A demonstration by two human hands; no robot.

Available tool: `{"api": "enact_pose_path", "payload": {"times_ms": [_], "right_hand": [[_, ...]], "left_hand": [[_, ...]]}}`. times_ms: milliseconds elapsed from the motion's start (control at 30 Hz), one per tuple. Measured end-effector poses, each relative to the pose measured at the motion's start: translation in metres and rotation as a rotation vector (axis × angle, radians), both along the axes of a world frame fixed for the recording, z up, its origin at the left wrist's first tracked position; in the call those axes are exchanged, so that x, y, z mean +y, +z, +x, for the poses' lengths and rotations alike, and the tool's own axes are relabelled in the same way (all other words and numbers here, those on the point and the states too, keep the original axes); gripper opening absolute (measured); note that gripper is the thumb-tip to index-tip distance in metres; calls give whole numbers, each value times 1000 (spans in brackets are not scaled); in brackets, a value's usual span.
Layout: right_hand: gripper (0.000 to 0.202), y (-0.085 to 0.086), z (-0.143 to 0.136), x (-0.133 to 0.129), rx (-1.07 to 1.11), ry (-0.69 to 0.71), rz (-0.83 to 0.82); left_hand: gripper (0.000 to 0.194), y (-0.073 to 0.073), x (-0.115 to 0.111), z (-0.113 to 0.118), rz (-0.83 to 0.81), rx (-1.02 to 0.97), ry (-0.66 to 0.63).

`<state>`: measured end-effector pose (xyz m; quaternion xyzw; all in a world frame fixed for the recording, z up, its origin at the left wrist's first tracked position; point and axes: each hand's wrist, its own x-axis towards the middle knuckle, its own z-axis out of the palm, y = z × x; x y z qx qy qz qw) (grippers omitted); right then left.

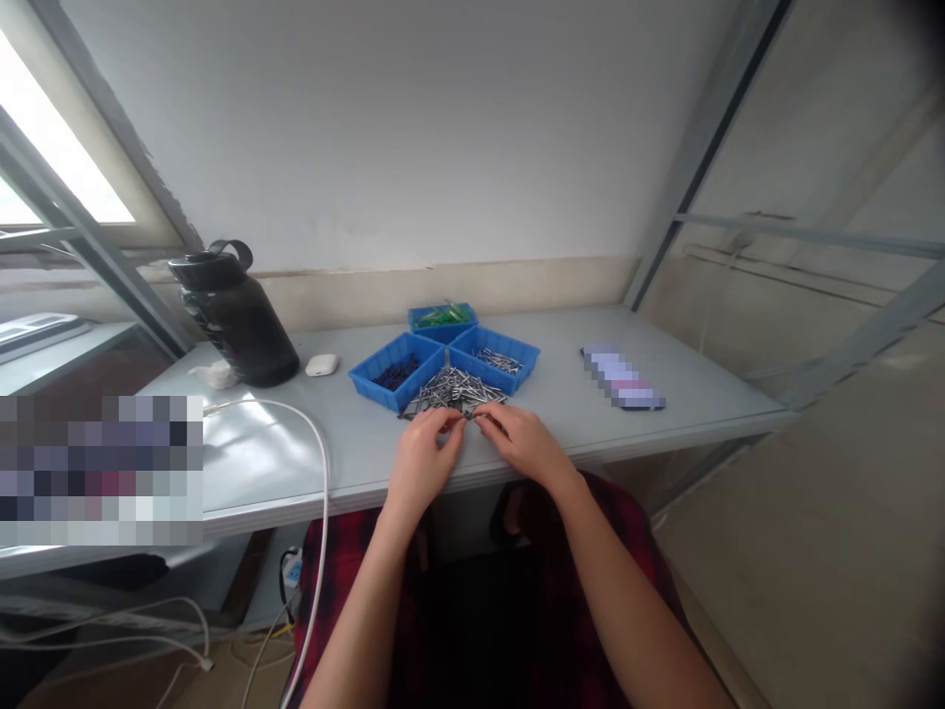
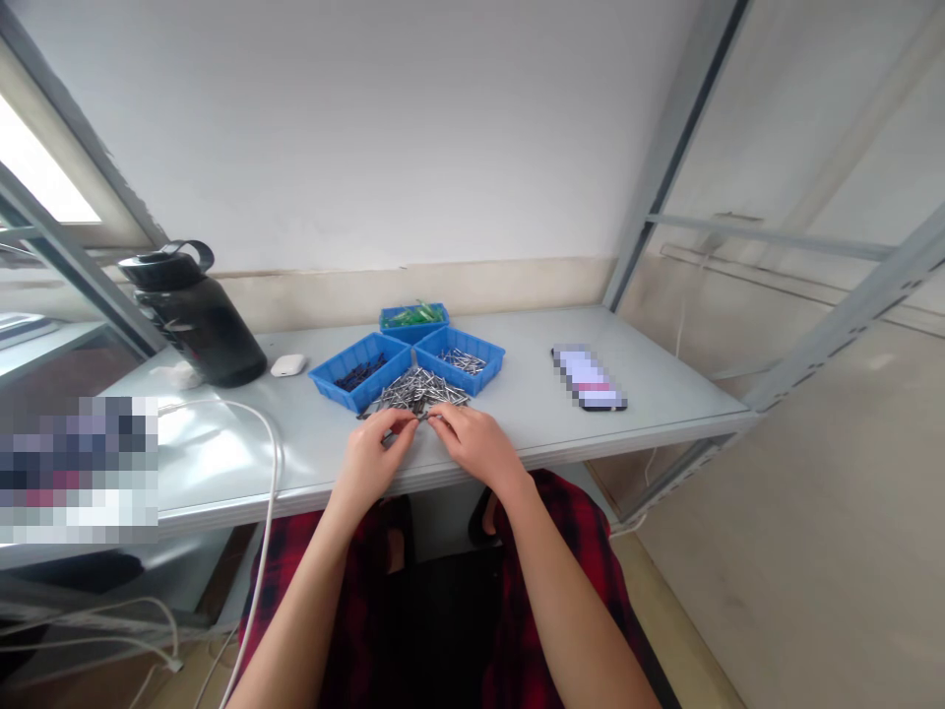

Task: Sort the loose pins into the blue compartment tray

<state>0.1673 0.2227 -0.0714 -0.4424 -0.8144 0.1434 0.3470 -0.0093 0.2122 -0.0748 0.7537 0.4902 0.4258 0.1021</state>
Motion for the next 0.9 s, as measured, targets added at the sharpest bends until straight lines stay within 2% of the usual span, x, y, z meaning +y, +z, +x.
{"api": "enact_pose_path", "payload": {"times_ms": [533, 900], "right_hand": [[20, -1, 0, 0, 39, -11, 2], [25, -1, 0, 1, 15, 7, -15]], "left_hand": [[16, 1, -1, 2, 24, 19, 2], [13, -2, 1, 0, 8, 19, 15]]}}
